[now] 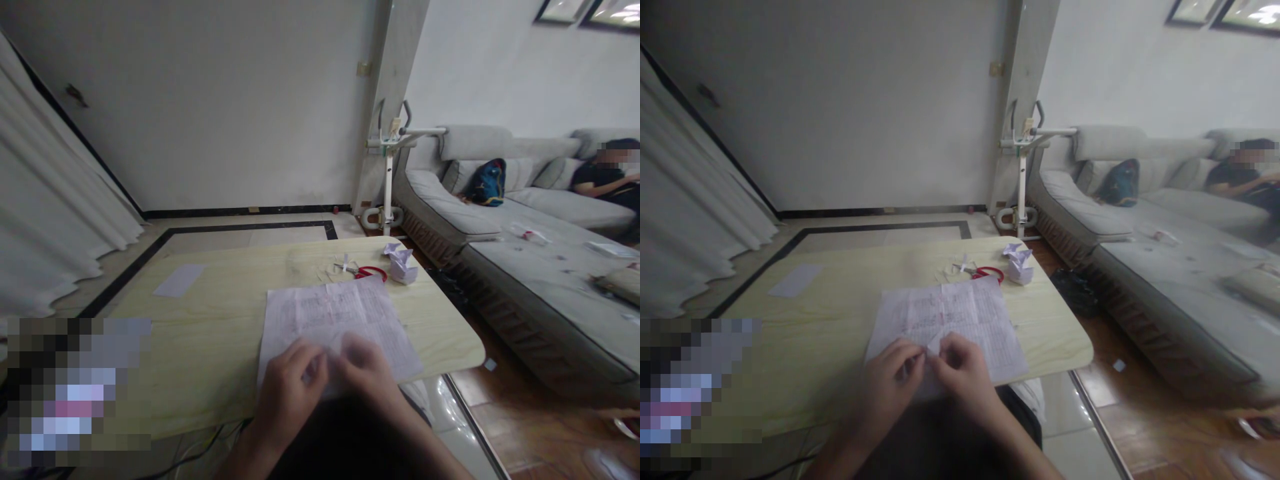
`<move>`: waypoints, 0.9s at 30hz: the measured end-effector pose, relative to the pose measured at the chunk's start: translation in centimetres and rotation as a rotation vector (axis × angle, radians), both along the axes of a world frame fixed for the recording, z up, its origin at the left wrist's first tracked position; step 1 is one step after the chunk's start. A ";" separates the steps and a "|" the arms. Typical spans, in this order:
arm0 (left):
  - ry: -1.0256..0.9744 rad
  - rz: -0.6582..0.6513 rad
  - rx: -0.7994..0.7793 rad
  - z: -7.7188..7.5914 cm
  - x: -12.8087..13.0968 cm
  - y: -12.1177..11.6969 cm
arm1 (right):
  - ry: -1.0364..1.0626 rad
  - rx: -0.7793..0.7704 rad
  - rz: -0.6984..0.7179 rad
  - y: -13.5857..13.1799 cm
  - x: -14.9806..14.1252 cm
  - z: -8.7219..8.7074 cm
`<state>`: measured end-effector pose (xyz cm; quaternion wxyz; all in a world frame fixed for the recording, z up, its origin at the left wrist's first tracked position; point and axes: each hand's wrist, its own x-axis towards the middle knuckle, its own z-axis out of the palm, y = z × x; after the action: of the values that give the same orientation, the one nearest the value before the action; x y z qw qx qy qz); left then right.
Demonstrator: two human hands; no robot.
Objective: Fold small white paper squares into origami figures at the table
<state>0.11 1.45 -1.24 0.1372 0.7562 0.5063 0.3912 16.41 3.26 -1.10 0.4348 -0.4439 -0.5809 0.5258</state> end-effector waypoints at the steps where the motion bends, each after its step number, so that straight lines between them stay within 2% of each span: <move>1: 0.004 0.003 0.002 0.0 0.0 0.0 | 0.011 0.000 0.008 0.0 0.0 0.0; 9: 0.113 0.015 0.088 0.2 0.0 0.1 | -0.024 0.021 0.008 -0.1 0.0 0.5; 18: 0.130 0.020 0.057 0.6 0.2 -0.1 | -0.017 0.014 0.067 -0.1 0.4 0.6; 27: 0.131 -0.004 0.099 -0.5 0.2 0.1 | -0.009 -0.002 0.062 -0.3 0.7 1.1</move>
<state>0.32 1.52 -1.75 0.0671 0.7870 0.4927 0.3651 17.06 2.97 0.02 0.4154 -0.4284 -0.5957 0.5376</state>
